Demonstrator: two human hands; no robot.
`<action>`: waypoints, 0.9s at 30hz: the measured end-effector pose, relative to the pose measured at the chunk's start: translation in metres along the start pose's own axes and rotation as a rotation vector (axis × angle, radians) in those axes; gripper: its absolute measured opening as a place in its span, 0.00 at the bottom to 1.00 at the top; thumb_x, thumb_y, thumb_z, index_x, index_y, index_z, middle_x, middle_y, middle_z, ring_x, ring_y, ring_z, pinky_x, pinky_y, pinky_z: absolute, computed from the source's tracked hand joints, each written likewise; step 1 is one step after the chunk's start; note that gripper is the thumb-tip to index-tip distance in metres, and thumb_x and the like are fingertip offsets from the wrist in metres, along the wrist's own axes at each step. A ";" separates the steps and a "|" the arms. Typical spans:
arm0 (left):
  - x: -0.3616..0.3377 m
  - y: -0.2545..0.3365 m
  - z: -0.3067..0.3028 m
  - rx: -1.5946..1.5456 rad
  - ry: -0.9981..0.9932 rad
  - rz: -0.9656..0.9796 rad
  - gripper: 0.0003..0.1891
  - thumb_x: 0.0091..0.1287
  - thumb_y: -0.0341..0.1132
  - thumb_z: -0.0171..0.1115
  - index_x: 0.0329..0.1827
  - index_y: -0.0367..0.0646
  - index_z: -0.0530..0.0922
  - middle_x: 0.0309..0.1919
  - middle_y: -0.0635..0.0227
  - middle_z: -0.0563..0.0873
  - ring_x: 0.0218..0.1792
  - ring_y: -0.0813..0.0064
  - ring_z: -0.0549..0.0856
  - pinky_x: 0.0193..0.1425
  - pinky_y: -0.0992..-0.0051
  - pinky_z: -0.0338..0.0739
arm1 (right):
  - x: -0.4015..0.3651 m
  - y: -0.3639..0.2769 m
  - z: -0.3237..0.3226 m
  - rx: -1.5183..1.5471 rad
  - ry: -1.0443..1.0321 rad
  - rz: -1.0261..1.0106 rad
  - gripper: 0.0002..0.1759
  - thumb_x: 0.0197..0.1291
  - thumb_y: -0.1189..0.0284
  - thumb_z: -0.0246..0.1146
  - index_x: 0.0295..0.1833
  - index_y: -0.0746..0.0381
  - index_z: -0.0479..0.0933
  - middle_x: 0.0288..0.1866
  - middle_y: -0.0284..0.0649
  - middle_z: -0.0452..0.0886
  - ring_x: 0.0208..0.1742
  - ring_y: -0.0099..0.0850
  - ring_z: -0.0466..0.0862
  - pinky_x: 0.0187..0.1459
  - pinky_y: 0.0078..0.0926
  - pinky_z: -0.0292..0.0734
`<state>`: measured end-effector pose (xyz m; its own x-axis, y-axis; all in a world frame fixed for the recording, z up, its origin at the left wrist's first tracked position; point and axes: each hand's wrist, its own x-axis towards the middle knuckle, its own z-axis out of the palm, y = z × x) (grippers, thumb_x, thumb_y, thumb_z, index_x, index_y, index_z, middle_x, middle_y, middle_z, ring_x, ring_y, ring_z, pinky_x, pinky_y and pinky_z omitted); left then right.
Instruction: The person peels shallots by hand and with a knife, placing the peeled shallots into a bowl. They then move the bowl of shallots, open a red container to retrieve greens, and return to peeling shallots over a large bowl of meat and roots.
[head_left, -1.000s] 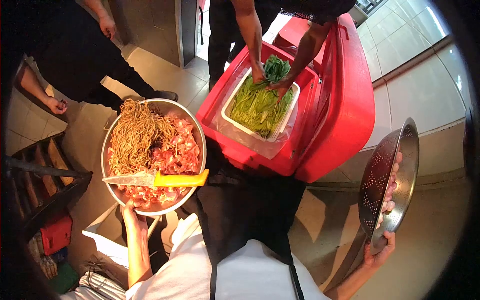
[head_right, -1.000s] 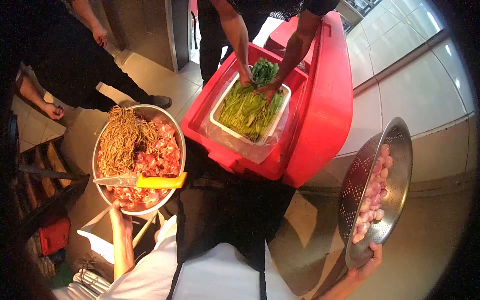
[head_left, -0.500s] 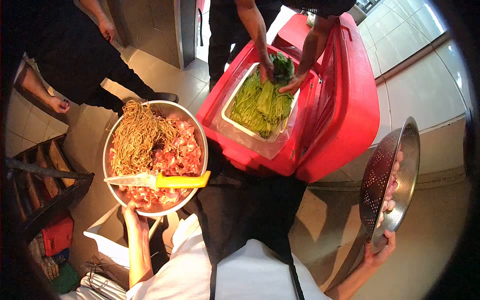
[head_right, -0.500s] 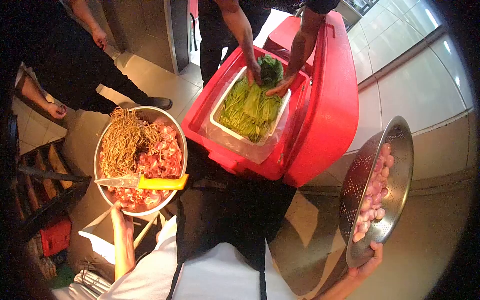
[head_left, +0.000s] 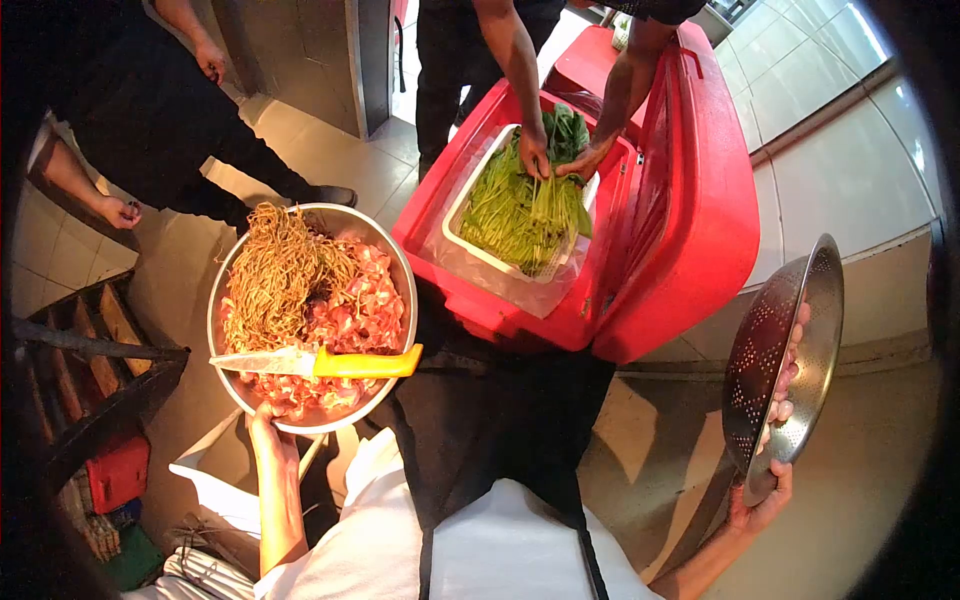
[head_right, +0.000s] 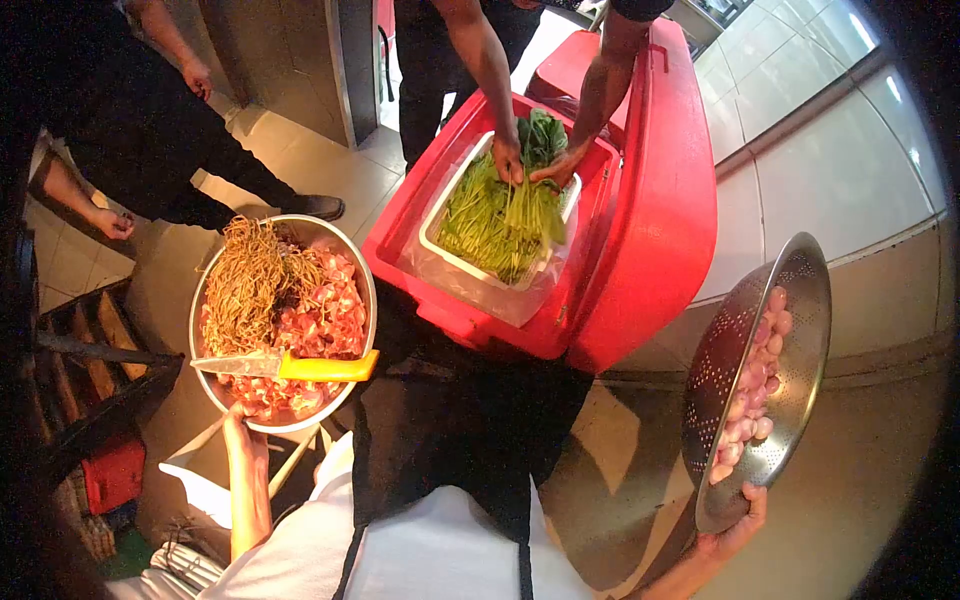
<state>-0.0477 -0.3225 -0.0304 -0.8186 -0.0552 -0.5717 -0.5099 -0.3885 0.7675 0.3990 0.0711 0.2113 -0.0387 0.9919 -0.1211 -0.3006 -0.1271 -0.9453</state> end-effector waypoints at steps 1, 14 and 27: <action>0.000 0.000 -0.001 0.005 -0.007 -0.006 0.10 0.55 0.27 0.59 0.40 0.40 0.81 0.34 0.70 0.88 0.32 0.75 0.87 0.40 0.78 0.85 | -0.001 0.000 0.002 0.021 -0.040 0.015 0.29 0.58 0.71 0.60 0.66 0.68 0.70 0.58 0.44 0.80 0.54 0.39 0.83 0.58 0.38 0.81; 0.002 0.001 -0.005 0.027 -0.046 -0.028 0.13 0.53 0.27 0.58 0.42 0.39 0.81 0.38 0.67 0.89 0.36 0.73 0.88 0.44 0.77 0.86 | 0.001 0.002 0.009 0.037 0.008 -0.001 0.23 0.57 0.74 0.61 0.60 0.66 0.74 0.51 0.40 0.84 0.45 0.35 0.88 0.45 0.32 0.88; -0.006 0.003 0.007 0.003 0.035 0.010 0.14 0.52 0.27 0.59 0.44 0.39 0.80 0.35 0.70 0.88 0.31 0.76 0.88 0.33 0.79 0.85 | 0.008 0.003 -0.010 0.004 0.059 -0.024 0.31 0.55 0.70 0.62 0.65 0.70 0.70 0.58 0.45 0.80 0.54 0.41 0.82 0.58 0.40 0.79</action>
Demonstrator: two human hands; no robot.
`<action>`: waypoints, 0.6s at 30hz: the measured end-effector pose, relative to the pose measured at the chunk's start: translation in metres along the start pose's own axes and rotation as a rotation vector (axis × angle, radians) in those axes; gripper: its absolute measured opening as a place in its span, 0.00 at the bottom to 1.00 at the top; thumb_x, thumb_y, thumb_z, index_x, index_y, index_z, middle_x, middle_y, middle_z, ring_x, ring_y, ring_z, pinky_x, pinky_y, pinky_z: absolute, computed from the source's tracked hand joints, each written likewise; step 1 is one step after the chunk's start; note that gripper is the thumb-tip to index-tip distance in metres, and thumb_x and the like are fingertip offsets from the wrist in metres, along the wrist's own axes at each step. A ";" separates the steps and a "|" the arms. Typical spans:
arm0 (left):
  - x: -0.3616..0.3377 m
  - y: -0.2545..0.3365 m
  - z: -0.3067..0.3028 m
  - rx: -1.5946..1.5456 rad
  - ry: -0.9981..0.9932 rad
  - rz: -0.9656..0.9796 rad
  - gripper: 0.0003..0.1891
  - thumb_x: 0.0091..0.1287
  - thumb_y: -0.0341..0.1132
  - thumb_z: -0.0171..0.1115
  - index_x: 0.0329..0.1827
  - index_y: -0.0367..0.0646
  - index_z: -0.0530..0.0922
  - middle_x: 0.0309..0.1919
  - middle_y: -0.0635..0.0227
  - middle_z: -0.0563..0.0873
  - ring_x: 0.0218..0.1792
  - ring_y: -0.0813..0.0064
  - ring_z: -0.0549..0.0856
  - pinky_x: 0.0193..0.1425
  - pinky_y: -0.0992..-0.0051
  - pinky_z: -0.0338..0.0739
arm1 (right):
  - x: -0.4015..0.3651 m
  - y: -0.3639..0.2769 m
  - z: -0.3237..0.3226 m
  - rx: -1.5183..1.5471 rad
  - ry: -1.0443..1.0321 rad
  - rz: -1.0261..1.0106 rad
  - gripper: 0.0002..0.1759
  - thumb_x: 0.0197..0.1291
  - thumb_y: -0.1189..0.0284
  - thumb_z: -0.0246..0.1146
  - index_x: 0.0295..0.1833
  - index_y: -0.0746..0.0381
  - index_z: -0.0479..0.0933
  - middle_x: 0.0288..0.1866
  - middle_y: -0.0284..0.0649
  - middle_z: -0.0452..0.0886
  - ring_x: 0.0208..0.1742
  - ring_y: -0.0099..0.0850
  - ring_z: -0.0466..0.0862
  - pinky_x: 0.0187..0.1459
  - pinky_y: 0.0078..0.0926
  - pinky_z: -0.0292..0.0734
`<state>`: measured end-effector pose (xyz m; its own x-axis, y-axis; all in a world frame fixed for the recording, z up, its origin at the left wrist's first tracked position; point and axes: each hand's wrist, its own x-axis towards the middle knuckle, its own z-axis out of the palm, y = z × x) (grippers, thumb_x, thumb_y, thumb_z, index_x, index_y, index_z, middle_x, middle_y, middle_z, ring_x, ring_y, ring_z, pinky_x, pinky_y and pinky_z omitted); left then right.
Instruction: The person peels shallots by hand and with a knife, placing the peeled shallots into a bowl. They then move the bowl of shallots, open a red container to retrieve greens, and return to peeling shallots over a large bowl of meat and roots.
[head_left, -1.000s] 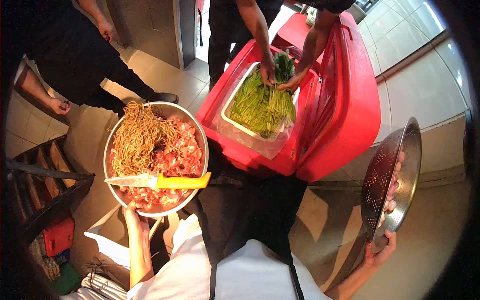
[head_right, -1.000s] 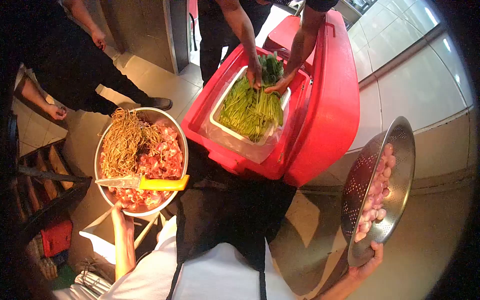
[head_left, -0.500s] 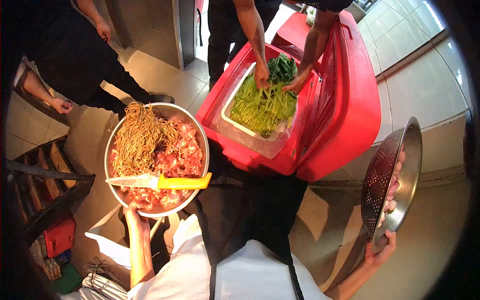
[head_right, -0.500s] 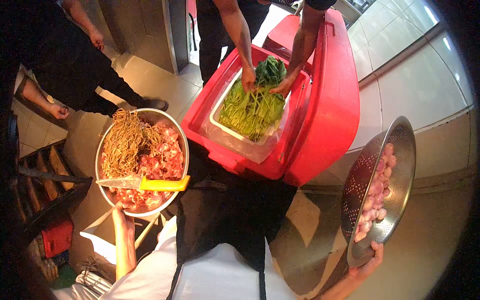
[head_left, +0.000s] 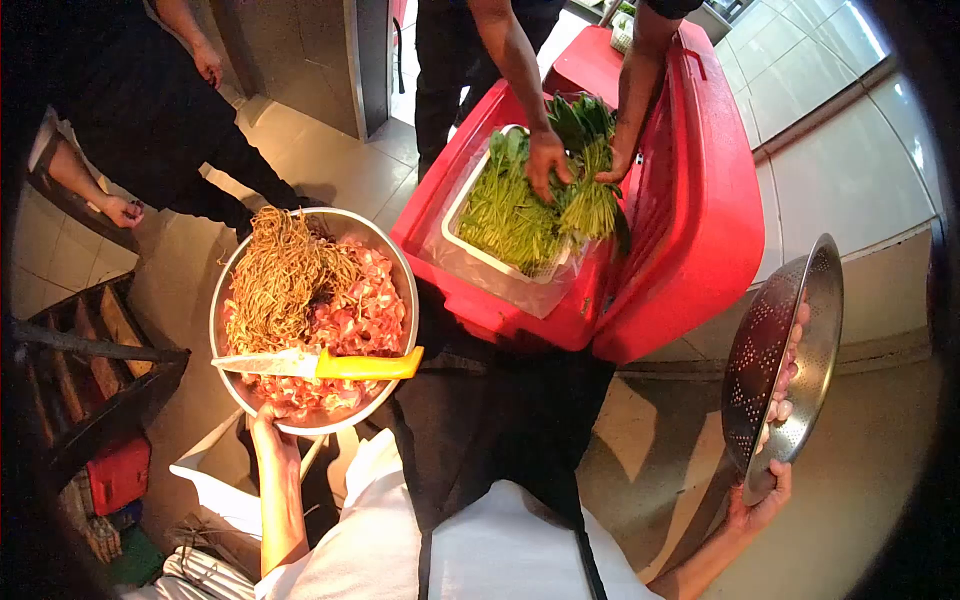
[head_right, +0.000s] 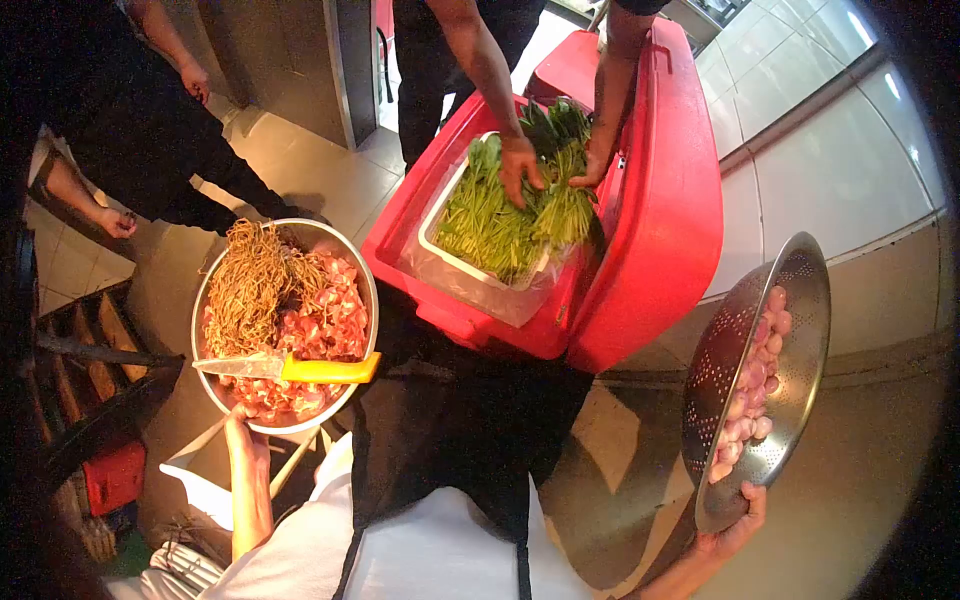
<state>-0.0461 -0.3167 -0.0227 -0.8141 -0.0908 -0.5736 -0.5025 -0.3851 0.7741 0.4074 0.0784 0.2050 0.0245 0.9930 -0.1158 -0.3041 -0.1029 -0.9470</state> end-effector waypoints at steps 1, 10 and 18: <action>-0.001 0.000 0.001 -0.003 -0.007 -0.008 0.15 0.52 0.27 0.59 0.44 0.39 0.80 0.35 0.70 0.88 0.31 0.76 0.88 0.33 0.79 0.85 | 0.000 0.000 0.000 0.002 -0.008 0.002 0.31 0.55 0.70 0.61 0.65 0.70 0.70 0.57 0.45 0.80 0.54 0.41 0.82 0.57 0.40 0.80; 0.012 -0.005 -0.012 0.002 -0.033 -0.028 0.14 0.53 0.26 0.57 0.43 0.38 0.80 0.34 0.68 0.88 0.31 0.74 0.88 0.37 0.77 0.87 | 0.002 -0.005 -0.008 -0.033 -0.034 0.034 0.30 0.55 0.70 0.61 0.64 0.69 0.71 0.57 0.44 0.80 0.52 0.40 0.83 0.54 0.38 0.82; 0.003 -0.003 -0.002 -0.037 -0.006 0.020 0.09 0.53 0.26 0.57 0.37 0.38 0.80 0.32 0.67 0.88 0.30 0.74 0.88 0.35 0.78 0.85 | -0.007 -0.003 0.014 0.024 -0.061 0.022 0.19 0.56 0.73 0.62 0.54 0.64 0.77 0.50 0.39 0.85 0.47 0.35 0.87 0.49 0.34 0.87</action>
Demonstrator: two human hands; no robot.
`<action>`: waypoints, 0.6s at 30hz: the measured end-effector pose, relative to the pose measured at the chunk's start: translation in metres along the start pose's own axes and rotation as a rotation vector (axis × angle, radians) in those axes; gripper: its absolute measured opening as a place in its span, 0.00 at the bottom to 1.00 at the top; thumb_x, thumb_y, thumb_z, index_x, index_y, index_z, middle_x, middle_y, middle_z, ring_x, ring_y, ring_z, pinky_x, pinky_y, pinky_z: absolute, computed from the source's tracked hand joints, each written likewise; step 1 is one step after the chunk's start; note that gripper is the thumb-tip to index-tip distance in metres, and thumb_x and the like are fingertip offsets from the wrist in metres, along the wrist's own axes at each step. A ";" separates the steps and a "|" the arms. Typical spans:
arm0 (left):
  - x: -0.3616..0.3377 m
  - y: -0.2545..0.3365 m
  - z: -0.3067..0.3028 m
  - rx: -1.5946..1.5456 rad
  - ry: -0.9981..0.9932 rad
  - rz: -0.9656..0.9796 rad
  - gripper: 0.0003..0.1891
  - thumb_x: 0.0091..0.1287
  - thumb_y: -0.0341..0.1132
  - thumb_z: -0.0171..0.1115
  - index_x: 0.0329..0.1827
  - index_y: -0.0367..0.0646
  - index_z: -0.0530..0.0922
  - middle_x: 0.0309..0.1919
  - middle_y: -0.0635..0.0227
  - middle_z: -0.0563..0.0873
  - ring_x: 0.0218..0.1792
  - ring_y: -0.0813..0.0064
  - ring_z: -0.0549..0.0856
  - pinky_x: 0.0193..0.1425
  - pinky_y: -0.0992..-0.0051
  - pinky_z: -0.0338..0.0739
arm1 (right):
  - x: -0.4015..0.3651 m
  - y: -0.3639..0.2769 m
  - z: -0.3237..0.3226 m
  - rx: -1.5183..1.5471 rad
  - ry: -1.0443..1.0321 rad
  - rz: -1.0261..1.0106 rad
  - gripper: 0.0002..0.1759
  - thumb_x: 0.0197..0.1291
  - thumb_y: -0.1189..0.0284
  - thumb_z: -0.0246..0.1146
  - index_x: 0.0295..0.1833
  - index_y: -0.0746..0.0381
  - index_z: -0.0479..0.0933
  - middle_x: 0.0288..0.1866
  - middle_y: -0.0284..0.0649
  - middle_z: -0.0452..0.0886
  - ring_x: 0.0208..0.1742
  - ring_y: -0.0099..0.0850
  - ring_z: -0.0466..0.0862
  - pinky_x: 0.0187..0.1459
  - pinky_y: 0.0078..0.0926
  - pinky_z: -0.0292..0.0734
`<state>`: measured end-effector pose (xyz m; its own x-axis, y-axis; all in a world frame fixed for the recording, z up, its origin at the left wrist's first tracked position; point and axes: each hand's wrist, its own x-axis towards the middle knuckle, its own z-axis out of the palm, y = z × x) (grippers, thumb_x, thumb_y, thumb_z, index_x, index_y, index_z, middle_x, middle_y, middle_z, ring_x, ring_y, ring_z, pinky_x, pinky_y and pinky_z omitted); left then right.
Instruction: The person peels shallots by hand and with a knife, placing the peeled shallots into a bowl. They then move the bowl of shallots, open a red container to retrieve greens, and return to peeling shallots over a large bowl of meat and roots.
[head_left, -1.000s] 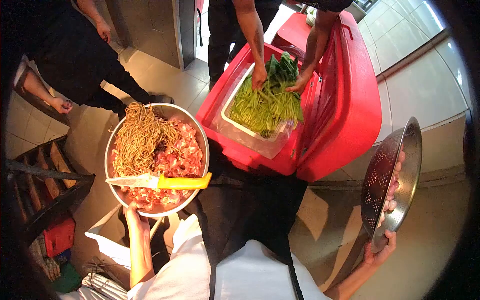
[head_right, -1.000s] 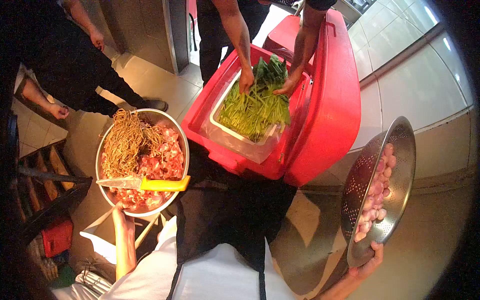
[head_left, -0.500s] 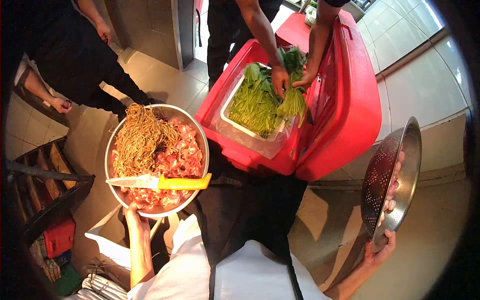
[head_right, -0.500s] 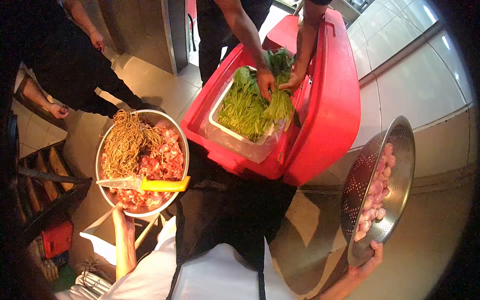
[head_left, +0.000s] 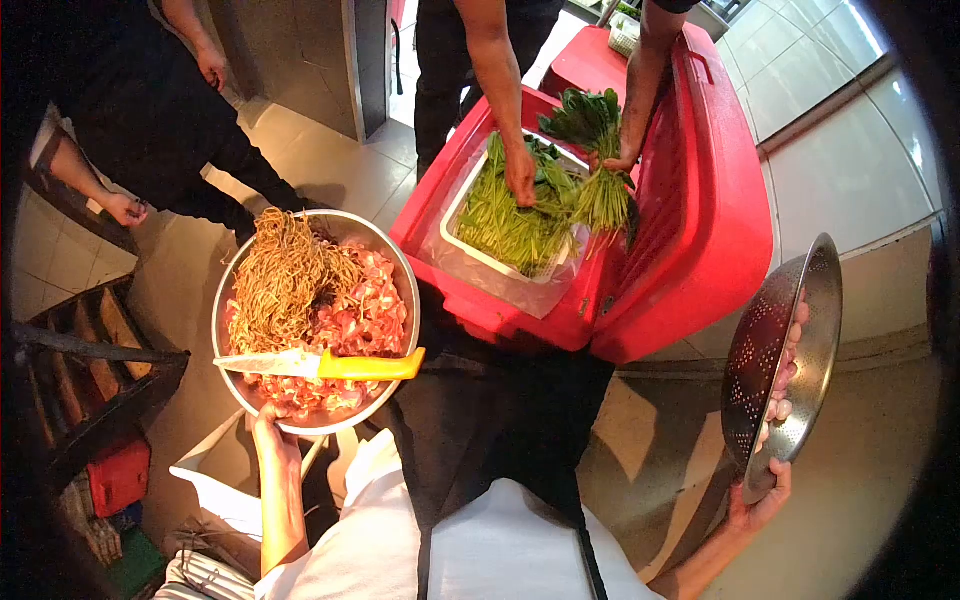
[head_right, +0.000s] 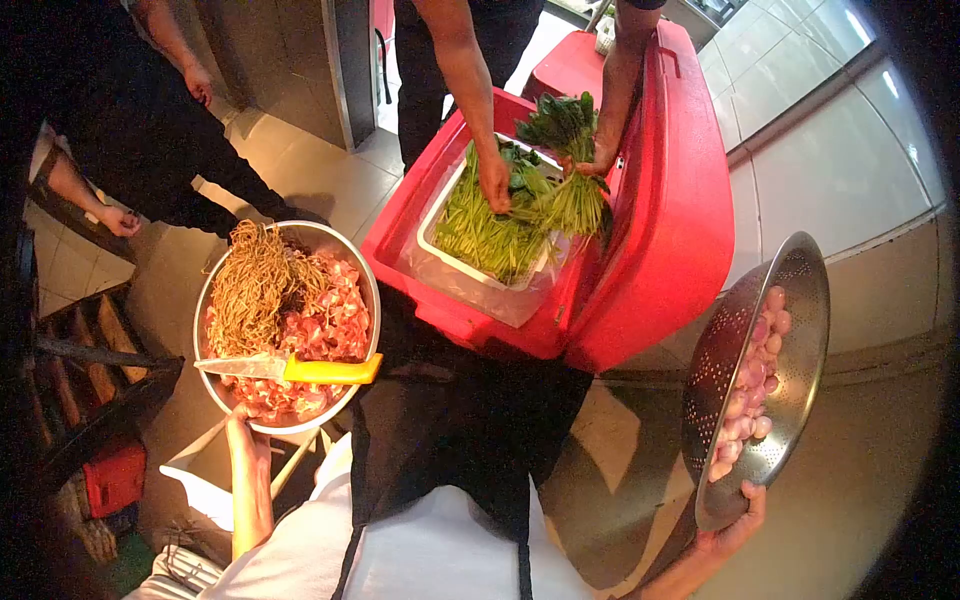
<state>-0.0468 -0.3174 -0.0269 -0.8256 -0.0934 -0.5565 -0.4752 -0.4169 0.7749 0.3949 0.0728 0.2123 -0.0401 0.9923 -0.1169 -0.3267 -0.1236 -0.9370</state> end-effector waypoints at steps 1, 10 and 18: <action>0.000 -0.001 -0.001 -0.001 -0.008 0.001 0.09 0.53 0.26 0.58 0.37 0.38 0.80 0.31 0.67 0.88 0.30 0.75 0.88 0.34 0.79 0.84 | 0.003 0.000 -0.006 0.015 0.002 -0.009 0.22 0.56 0.72 0.62 0.57 0.65 0.75 0.52 0.41 0.83 0.49 0.37 0.86 0.51 0.36 0.85; 0.003 -0.001 -0.004 0.012 0.002 -0.021 0.08 0.53 0.26 0.57 0.35 0.38 0.81 0.28 0.67 0.87 0.25 0.75 0.86 0.30 0.81 0.83 | 0.002 -0.002 -0.003 -0.010 0.004 -0.014 0.29 0.56 0.70 0.61 0.64 0.69 0.71 0.57 0.44 0.80 0.54 0.40 0.83 0.57 0.40 0.80; 0.005 0.000 -0.009 0.032 -0.038 -0.042 0.09 0.53 0.27 0.58 0.36 0.38 0.81 0.29 0.66 0.87 0.27 0.74 0.86 0.35 0.77 0.85 | -0.001 -0.001 0.007 0.004 -0.008 -0.028 0.29 0.55 0.69 0.62 0.63 0.69 0.72 0.56 0.44 0.81 0.52 0.39 0.83 0.56 0.39 0.80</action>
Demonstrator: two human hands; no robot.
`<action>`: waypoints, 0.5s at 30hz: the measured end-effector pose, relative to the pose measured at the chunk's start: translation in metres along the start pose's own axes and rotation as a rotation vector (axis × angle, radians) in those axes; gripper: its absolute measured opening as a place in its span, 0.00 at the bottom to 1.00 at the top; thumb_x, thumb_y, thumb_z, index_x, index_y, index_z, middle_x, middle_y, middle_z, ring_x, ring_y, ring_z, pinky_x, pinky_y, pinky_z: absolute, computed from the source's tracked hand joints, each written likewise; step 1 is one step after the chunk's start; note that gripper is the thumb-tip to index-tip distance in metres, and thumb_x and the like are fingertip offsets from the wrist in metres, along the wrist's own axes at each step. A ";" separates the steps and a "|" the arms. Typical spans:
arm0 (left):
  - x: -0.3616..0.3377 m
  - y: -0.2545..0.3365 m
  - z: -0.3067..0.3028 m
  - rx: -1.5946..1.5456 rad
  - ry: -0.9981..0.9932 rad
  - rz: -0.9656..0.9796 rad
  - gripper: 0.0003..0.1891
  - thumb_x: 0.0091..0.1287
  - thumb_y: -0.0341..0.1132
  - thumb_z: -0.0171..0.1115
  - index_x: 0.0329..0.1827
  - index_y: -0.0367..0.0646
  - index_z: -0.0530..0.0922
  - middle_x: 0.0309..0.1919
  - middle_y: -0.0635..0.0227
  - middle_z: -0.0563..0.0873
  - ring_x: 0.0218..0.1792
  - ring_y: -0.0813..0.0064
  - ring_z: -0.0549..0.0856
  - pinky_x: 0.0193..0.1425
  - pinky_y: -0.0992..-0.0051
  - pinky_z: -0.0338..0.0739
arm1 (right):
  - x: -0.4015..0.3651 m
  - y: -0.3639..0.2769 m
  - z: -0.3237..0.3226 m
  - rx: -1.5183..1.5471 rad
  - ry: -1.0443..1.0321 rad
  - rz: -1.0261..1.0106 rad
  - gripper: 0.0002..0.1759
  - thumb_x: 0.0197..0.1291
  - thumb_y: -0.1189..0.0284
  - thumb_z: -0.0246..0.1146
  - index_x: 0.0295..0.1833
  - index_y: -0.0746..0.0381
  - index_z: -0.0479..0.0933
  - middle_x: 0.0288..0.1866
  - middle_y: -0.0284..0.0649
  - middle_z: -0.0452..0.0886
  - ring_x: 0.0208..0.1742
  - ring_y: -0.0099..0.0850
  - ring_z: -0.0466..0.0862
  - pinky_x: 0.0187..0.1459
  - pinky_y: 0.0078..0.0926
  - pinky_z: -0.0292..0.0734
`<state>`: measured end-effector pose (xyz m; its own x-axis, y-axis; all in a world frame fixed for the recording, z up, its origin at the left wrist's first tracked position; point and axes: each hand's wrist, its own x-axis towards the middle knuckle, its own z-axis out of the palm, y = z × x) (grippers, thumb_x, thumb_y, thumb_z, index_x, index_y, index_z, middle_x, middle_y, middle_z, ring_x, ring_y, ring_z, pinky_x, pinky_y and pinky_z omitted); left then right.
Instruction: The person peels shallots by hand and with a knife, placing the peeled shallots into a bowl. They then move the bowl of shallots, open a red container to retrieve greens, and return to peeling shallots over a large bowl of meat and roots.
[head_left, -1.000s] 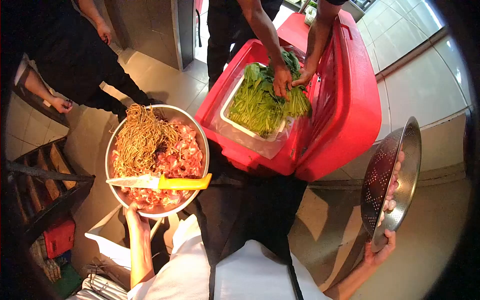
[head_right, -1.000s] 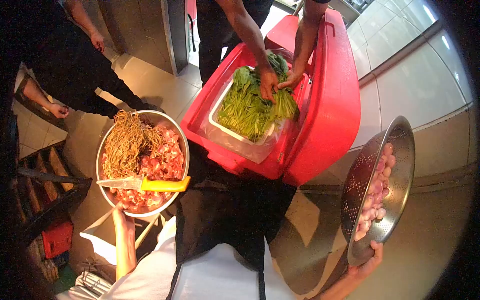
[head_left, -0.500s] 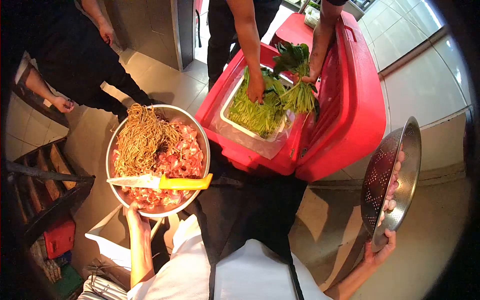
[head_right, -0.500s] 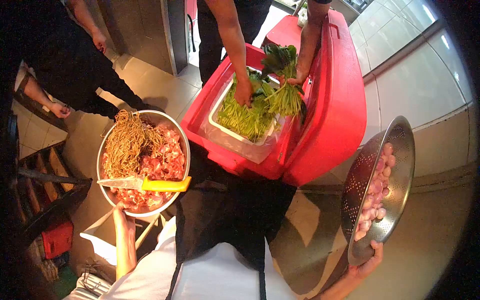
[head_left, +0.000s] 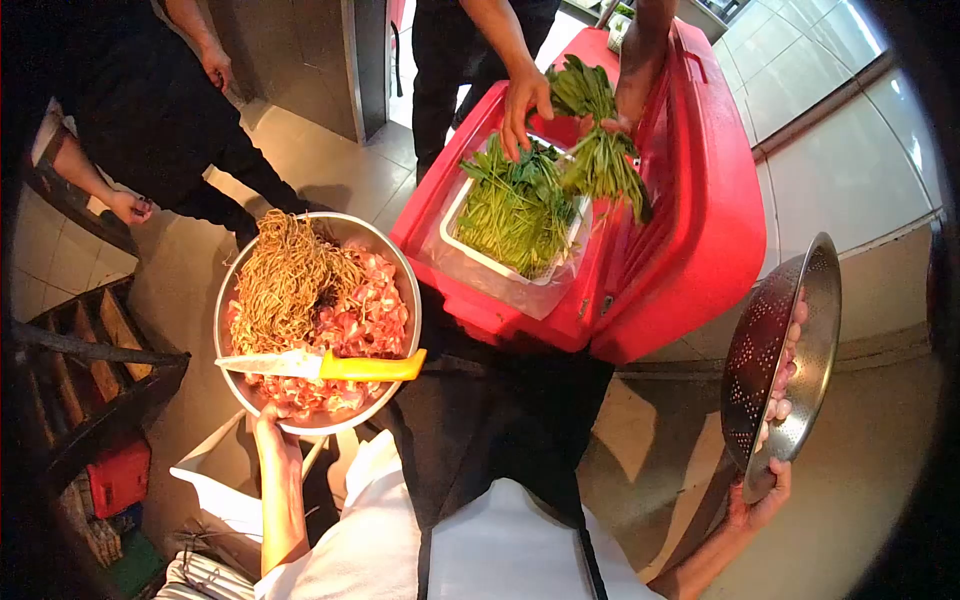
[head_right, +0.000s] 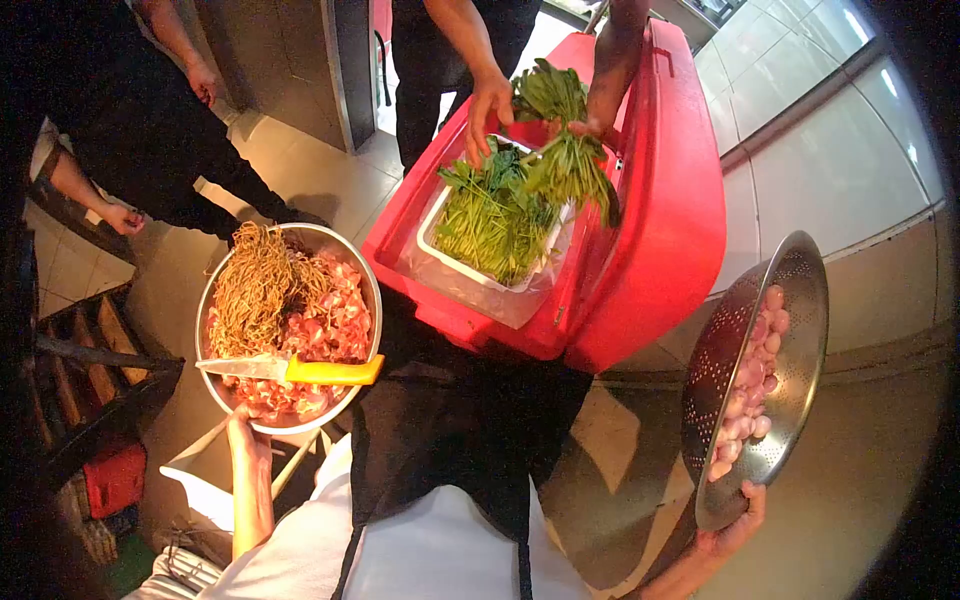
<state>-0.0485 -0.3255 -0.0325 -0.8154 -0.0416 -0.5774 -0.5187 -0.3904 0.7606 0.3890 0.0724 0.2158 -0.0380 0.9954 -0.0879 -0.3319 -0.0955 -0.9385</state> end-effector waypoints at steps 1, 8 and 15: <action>0.000 0.000 -0.001 0.004 -0.019 -0.005 0.09 0.53 0.27 0.58 0.36 0.38 0.81 0.29 0.66 0.87 0.28 0.74 0.87 0.36 0.77 0.85 | 0.000 0.000 0.000 -0.012 -0.002 -0.003 0.29 0.55 0.69 0.62 0.63 0.69 0.72 0.56 0.44 0.81 0.52 0.39 0.83 0.55 0.39 0.80; 0.000 0.002 -0.002 -0.008 -0.025 -0.047 0.09 0.54 0.27 0.58 0.37 0.37 0.82 0.31 0.66 0.88 0.30 0.73 0.87 0.38 0.76 0.86 | 0.003 0.000 -0.003 -0.052 0.065 -0.016 0.28 0.55 0.68 0.64 0.62 0.67 0.73 0.55 0.42 0.81 0.52 0.38 0.83 0.55 0.38 0.80; 0.004 -0.002 -0.009 0.012 -0.018 -0.043 0.09 0.54 0.28 0.59 0.38 0.38 0.82 0.33 0.65 0.89 0.32 0.72 0.88 0.42 0.75 0.86 | 0.013 -0.002 -0.031 -0.088 0.076 0.025 0.26 0.54 0.70 0.63 0.59 0.67 0.74 0.55 0.43 0.81 0.53 0.39 0.84 0.55 0.39 0.82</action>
<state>-0.0487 -0.3328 -0.0391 -0.7969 -0.0084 -0.6041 -0.5562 -0.3802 0.7390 0.4180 0.0861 0.2065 0.0278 0.9906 -0.1341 -0.2477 -0.1232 -0.9610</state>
